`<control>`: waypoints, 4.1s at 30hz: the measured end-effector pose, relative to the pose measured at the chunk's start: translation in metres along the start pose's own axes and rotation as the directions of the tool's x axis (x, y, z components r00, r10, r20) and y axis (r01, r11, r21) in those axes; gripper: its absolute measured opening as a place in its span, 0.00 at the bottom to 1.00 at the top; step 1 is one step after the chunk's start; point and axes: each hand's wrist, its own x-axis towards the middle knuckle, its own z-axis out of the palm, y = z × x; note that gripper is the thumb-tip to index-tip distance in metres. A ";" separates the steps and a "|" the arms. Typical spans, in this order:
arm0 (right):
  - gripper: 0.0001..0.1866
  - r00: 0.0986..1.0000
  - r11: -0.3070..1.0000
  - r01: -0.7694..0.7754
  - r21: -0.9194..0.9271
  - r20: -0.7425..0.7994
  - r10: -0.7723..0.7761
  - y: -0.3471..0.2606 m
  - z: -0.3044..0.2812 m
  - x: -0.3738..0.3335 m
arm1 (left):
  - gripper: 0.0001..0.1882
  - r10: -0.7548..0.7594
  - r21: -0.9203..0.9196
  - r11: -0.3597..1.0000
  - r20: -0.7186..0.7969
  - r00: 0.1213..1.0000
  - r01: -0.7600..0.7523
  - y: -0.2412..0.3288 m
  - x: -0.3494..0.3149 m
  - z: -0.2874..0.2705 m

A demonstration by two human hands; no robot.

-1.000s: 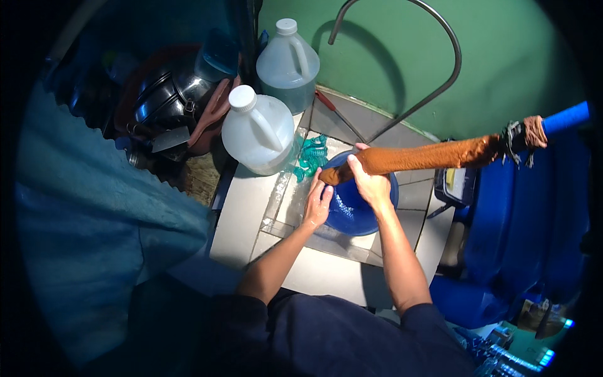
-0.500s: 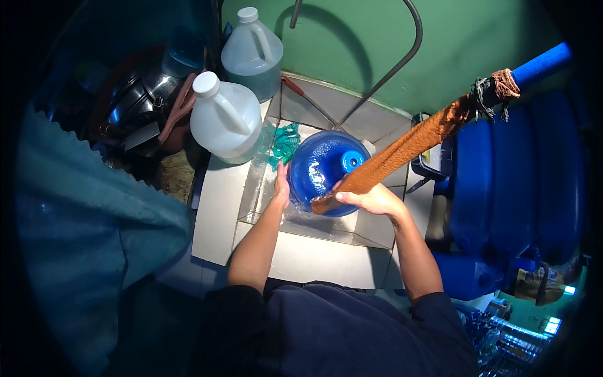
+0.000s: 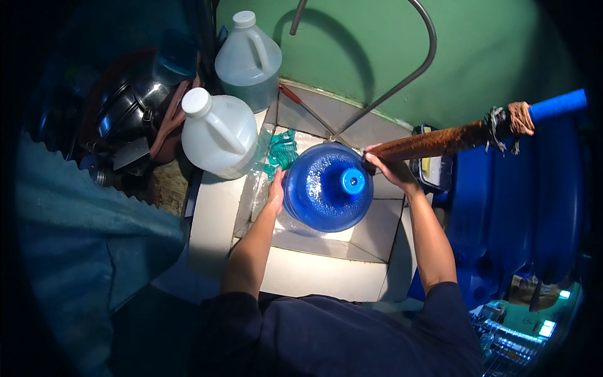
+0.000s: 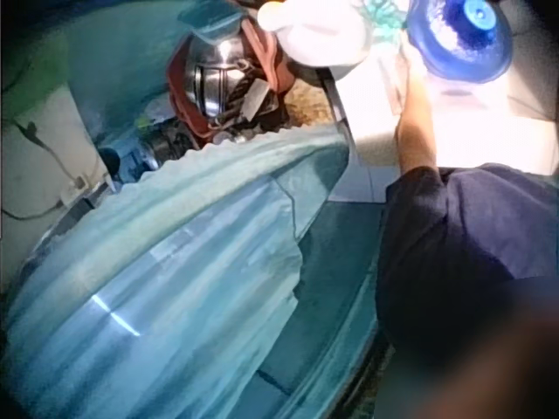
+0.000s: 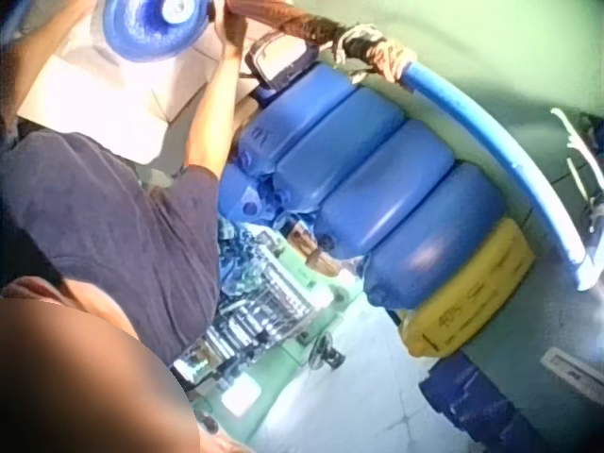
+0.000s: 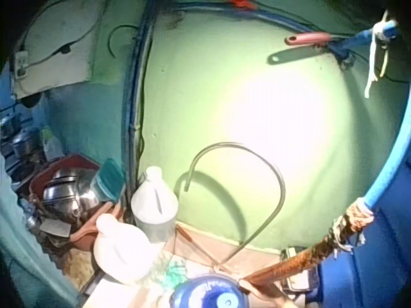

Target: The person repeatedly fills large blue water jugs from a hose, scrubs them with a sponge and cleaning solution, rinses them, and places them aside. The process is repeated for multiple jugs in a room filled with similar containers.

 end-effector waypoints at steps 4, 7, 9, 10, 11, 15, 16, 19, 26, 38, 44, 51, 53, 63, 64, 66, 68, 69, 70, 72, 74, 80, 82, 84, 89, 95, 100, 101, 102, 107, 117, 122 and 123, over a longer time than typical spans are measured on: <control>0.15 0.961 0.959 0.214 0.184 0.134 -0.240 -0.034 0.017 0.052 | 0.43 -0.012 0.047 0.999 -0.002 1.000 0.013 0.002 0.018 0.000; 0.13 0.843 0.877 0.355 0.324 0.294 -0.450 -0.071 0.030 0.071 | 0.38 0.006 0.000 1.000 -0.084 0.996 -0.006 0.002 0.034 0.002; 0.12 0.742 0.817 0.478 0.322 0.350 -0.572 -0.092 0.042 0.075 | 0.34 -0.012 -0.002 1.000 -0.064 0.998 0.012 0.003 0.046 0.003; 0.12 0.754 0.853 0.396 0.340 0.409 -0.514 -0.099 0.048 0.075 | 0.33 -0.016 -0.007 1.000 -0.043 0.999 0.015 0.003 0.052 0.003; 0.13 0.707 0.817 0.438 0.375 0.417 -0.571 -0.103 0.052 0.076 | 0.32 0.013 -0.015 1.000 0.032 0.999 -0.012 0.004 0.057 0.004; 0.14 0.737 0.832 0.446 0.329 0.392 -0.550 -0.087 0.054 0.084 | 0.31 -0.032 -0.117 0.992 0.102 0.994 0.044 0.018 0.067 0.010; 0.14 0.752 0.838 0.429 0.338 0.381 -0.539 -0.075 0.048 0.086 | 0.33 -0.079 -0.021 0.996 0.151 0.985 0.084 0.026 0.065 0.012; 0.14 0.721 0.755 0.548 0.361 0.253 -0.645 -0.034 0.027 0.092 | 0.32 -0.078 0.142 0.988 0.152 0.985 0.056 0.056 0.043 0.027; 0.27 0.965 0.930 -0.261 0.259 0.100 0.243 0.036 0.001 0.022 | 0.38 0.707 0.516 0.352 0.400 0.583 -0.781 0.076 -0.087 0.089; 0.14 0.652 0.607 0.686 -0.400 -0.033 -0.758 -0.062 0.074 -0.025 | 0.32 0.780 0.632 -0.081 0.521 0.345 -0.771 0.019 -0.074 0.139; 0.14 0.763 0.479 0.453 -0.752 0.049 -0.645 -0.075 0.067 -0.018 | 0.43 0.616 0.750 -0.416 0.648 0.448 -0.514 0.035 -0.072 0.135; 0.26 0.991 0.963 0.129 -0.235 0.071 -0.115 -0.054 0.065 -0.023 | 0.46 0.510 0.700 0.128 0.561 0.652 -0.702 0.045 -0.075 0.135; 0.24 0.997 0.966 0.078 -0.245 0.044 -0.070 -0.050 0.069 -0.019 | 0.46 0.576 0.672 0.166 0.528 0.624 -0.722 0.048 -0.077 0.136; 0.18 0.975 0.835 0.221 -0.504 0.100 -0.198 -0.014 0.075 0.002 | 0.38 0.638 0.643 0.148 0.518 0.570 -0.751 0.055 -0.097 0.154; 0.18 0.960 0.791 0.274 -0.547 0.106 -0.259 -0.008 0.075 0.002 | 0.38 0.633 0.658 0.127 0.523 0.572 -0.742 0.053 -0.097 0.154; 0.16 0.874 0.593 0.438 -0.675 0.167 -0.456 -0.001 0.072 0.000 | 0.37 0.626 0.646 0.098 0.551 0.552 -0.757 0.051 -0.095 0.154; 0.14 0.647 -0.002 0.328 -0.945 0.226 -0.728 -0.003 0.071 -0.003 | 0.38 0.637 0.629 0.106 0.551 0.539 -0.770 0.049 -0.090 0.151; 0.16 0.706 0.340 0.469 -0.815 0.114 -0.699 -0.007 0.070 -0.007 | 0.38 0.653 0.595 0.072 0.579 0.489 -0.801 0.048 -0.086 0.149; 0.19 0.769 0.653 0.524 -0.547 -0.025 -0.639 -0.012 0.069 -0.011 | 0.39 0.659 0.643 0.049 0.554 0.509 -0.764 0.047 -0.082 0.146; 0.26 0.821 0.738 0.489 -0.465 -0.039 -0.569 -0.025 0.065 -0.029 | 0.39 0.686 0.600 -0.005 0.584 0.434 -0.800 0.044 -0.076 0.140; 0.28 0.804 0.686 0.467 -0.558 -0.055 -0.592 -0.035 0.058 -0.052 | 0.37 0.672 0.584 -0.016 0.608 0.424 -0.812 0.044 -0.074 0.134; 0.20 0.946 0.916 -0.039 -0.399 -0.309 -0.094 -0.012 0.042 -0.112 | 0.40 0.685 0.647 0.022 0.545 0.483 -0.762 0.059 -0.099 0.149; 0.11 0.871 0.985 -0.062 0.158 -0.473 0.130 -0.001 0.042 -0.114 | 0.34 0.737 0.478 0.248 0.471 0.484 -0.843 0.064 -0.110 0.167; 0.05 0.774 0.829 0.060 0.555 -0.551 0.312 0.001 0.040 -0.109 | 0.28 0.814 0.345 0.278 0.411 0.411 -0.897 0.065 -0.118 0.184; 0.03 0.701 0.717 0.498 0.487 -0.713 -0.002 -0.043 0.027 -0.084 | 0.29 0.739 0.453 0.476 0.258 0.622 -0.754 0.043 -0.117 0.186; 0.07 0.779 0.826 0.442 0.350 -0.607 -0.159 -0.089 0.061 -0.059 | 0.44 0.725 0.471 0.399 0.364 0.585 -0.787 0.039 -0.116 0.160; 0.16 0.835 0.938 0.294 0.185 -0.527 -0.157 -0.064 0.091 -0.057 | 0.42 0.979 0.503 0.199 -0.069 0.190 -0.841 0.071 -0.166 0.091; 0.18 0.825 0.957 0.290 0.006 -0.508 -0.247 -0.058 0.093 -0.061 | 0.47 0.994 0.663 0.102 -0.094 0.053 -0.742 0.081 -0.172 0.071; 0.19 0.776 0.930 0.300 -0.211 -0.514 -0.366 -0.054 0.094 -0.064 | 0.51 0.979 0.733 0.187 -0.198 0.059 -0.653 0.090 -0.173 0.055; 0.25 0.827 0.978 0.208 -0.034 -0.528 -0.194 -0.044 0.108 -0.084 | 0.66 0.812 0.456 0.576 -0.414 0.411 -0.679 0.128 -0.139 0.023; 0.33 0.748 0.908 0.212 0.362 -0.658 0.088 -0.016 0.147 -0.048 | 0.70 0.861 0.475 0.501 -0.193 0.471 -0.723 0.171 -0.110 -0.032; 0.20 0.939 0.773 0.326 0.545 -0.281 -0.198 -0.016 0.111 -0.041 | 0.69 0.841 0.482 0.493 -0.052 0.538 -0.724 0.187 -0.105 -0.067; 0.19 0.923 0.692 0.373 0.619 -0.174 -0.342 -0.015 0.108 -0.042 | 0.68 0.836 0.495 0.490 -0.034 0.548 -0.717 0.187 -0.109 -0.068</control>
